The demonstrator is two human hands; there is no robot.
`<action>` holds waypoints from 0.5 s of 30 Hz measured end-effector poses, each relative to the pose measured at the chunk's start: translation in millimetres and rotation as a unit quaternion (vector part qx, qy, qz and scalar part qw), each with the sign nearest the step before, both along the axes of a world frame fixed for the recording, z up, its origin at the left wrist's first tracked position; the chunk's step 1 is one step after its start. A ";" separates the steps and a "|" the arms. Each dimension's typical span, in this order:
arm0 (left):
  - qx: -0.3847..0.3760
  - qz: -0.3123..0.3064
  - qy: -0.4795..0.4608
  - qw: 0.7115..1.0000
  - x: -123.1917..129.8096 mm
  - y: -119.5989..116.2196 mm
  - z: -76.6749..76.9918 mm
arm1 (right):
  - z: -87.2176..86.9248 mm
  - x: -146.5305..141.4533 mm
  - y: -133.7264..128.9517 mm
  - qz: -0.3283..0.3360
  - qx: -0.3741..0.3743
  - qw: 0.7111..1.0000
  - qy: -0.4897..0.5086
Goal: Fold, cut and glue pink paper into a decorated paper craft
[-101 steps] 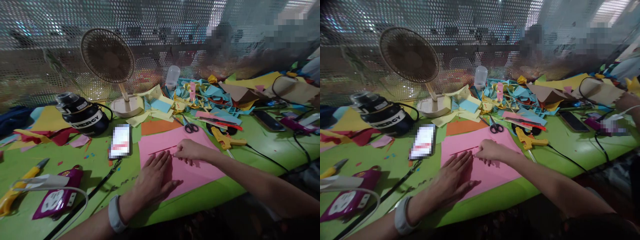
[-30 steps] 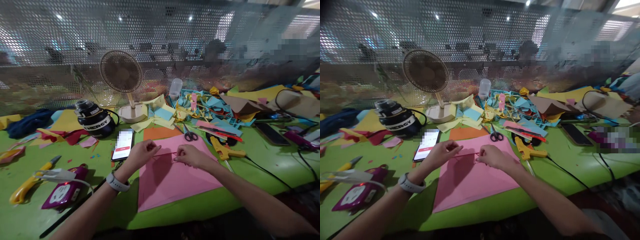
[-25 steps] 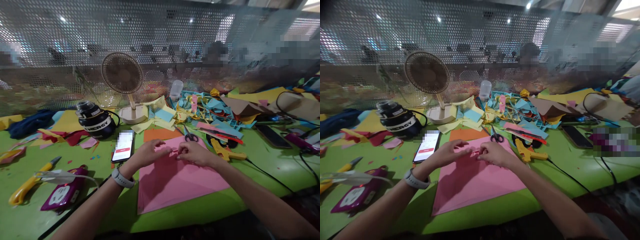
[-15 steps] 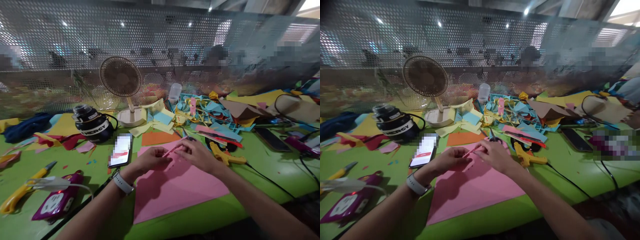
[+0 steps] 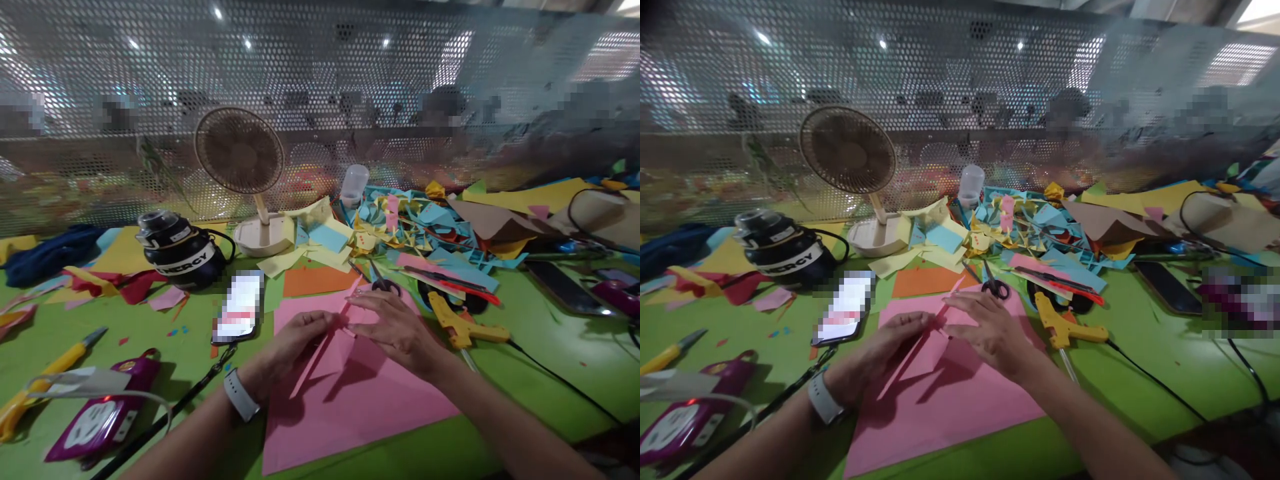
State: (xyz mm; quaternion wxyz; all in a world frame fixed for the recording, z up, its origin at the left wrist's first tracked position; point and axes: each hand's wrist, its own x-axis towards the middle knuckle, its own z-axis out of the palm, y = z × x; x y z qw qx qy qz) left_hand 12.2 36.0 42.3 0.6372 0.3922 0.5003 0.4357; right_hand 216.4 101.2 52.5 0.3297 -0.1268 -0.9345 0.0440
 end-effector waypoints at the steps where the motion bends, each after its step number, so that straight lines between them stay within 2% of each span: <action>1: -0.011 -0.011 0.001 1.000 -0.3 0.5 -2.2 | -1.4 0.6 0.7 0.002 -0.010 1.000 0.000; 3: -0.021 -0.026 -0.006 0.999 -0.7 1.4 -6.0 | -4.2 1.2 1.9 0.004 -0.032 0.999 0.003; 6: -0.001 -0.018 0.009 1.000 0.1 1.6 -8.6 | -7.0 1.3 3.5 0.004 -0.075 0.997 0.021; 15: 0.000 -0.037 0.012 0.999 4.2 -2.6 -12.0 | -5.1 1.8 6.3 0.015 -0.152 0.988 0.036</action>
